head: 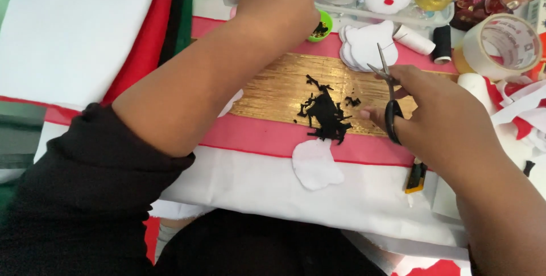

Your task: Trimming and assembling small felt shapes for a craft project

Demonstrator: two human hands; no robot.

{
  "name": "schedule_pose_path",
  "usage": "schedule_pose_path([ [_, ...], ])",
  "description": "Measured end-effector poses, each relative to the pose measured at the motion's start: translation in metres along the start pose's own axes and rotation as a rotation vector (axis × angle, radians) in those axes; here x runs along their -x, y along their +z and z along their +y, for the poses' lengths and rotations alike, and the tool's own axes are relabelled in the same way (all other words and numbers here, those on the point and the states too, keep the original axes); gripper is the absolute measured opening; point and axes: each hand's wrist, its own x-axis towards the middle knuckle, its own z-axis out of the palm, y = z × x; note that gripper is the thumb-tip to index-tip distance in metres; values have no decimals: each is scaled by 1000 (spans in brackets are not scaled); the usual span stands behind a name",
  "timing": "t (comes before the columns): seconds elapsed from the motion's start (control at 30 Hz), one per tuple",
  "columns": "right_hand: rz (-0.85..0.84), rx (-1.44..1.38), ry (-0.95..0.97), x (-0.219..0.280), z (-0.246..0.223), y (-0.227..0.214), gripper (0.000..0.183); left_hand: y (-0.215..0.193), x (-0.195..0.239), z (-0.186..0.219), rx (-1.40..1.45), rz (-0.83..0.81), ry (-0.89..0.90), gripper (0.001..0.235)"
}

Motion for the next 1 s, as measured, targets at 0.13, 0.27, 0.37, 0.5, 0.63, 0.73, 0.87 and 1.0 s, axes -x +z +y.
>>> schedule_pose_path([
  [0.13, -35, 48, 17, -1, -2, -2, 65, -3, 15, -7, 7, 78, 83, 30],
  [0.27, -43, 12, 17, -2, -1, -2, 61, -1, 30, -8, -50, -6, 196, 46],
  [0.37, -42, 4, 10, -5, 0, 0, 59, -3, 40, -8, -65, -16, 198, 51],
  [0.5, 11, -83, -37, -4, 0, -3, 65, -7, 51, -14, 19, 135, 269, 42],
  [0.63, 90, -212, -55, -2, -6, -9, 64, -13, 87, -8, 62, 80, 301, 40],
  [0.73, -24, -417, 225, 4, -24, -18, 66, -4, 111, -3, 37, -82, 292, 41],
  [0.87, 44, -400, 28, -3, -2, 3, 56, 33, 112, -3, -44, -76, 380, 28],
  [1.0, 68, -363, -93, -6, 3, 8, 45, 60, 112, -6, -173, 7, 314, 43],
])
